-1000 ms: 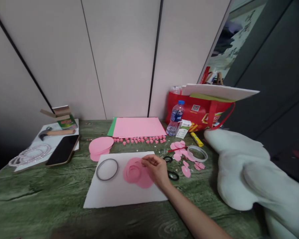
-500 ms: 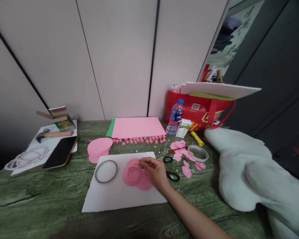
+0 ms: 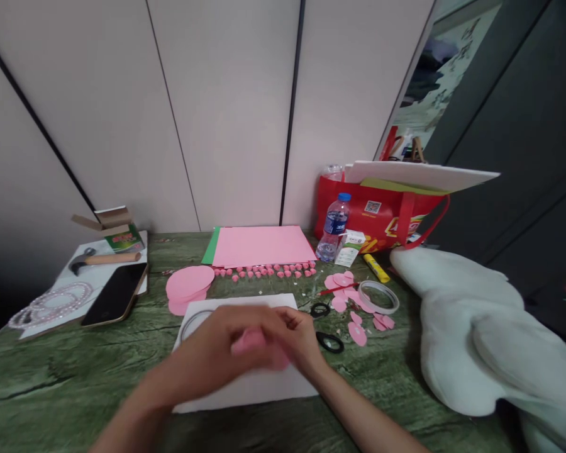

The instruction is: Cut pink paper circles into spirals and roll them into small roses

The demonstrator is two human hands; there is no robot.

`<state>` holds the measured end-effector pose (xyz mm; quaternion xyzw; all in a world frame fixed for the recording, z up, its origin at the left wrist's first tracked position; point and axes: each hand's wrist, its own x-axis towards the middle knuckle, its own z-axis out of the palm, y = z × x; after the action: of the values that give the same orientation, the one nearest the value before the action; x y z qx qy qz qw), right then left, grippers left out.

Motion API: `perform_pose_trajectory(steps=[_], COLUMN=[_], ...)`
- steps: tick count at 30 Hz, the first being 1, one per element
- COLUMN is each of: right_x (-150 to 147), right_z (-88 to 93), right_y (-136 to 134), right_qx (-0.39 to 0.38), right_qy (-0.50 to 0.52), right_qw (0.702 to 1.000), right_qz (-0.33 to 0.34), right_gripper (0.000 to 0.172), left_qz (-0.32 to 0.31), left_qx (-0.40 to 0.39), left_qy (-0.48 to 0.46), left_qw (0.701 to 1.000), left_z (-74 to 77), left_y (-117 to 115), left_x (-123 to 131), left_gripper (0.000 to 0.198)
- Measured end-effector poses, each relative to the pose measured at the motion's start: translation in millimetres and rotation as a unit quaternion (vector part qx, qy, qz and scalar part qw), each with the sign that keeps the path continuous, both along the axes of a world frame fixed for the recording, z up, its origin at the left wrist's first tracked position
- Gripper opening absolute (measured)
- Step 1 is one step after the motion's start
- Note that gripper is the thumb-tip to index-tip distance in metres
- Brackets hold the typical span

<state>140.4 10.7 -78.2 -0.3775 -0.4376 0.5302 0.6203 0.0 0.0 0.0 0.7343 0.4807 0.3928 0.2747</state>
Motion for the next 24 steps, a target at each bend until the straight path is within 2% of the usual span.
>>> perform_pose_trajectory(steps=[2,6,9,17,24], right_x=[0,-1,-3,-5,-7], right_z=[0.5,1.5,1.0,-2.3,-1.0], right_y=[-1,-3,-5,-4,-6], right_qx=[-0.006,-0.025,-0.035,-0.046,-0.065], right_qy=[0.015,0.017,0.018,-0.001,-0.009], right_qw=[1.000,0.999,0.999,0.999,0.997], right_qz=[0.003,0.013,0.021,0.020,0.040], right_gripper=[0.013,0.016,0.017,0.017,0.014], left_qz=[0.019,0.068,0.083,0.068,0.052], left_qx=[0.003,0.005,-0.003,-0.050,-0.088], left_qy=[0.021,0.076,0.093,-0.022,-0.050], left_qw=[1.000,0.995,0.992,0.996,0.993], left_z=[-6.8,-34.4,-48.9,-51.1,-51.7], left_y=[3,3,1,-4,-7], left_x=[-1,-7,-9,-7,-9], left_gripper=[0.023,0.034,0.024,0.023,0.020])
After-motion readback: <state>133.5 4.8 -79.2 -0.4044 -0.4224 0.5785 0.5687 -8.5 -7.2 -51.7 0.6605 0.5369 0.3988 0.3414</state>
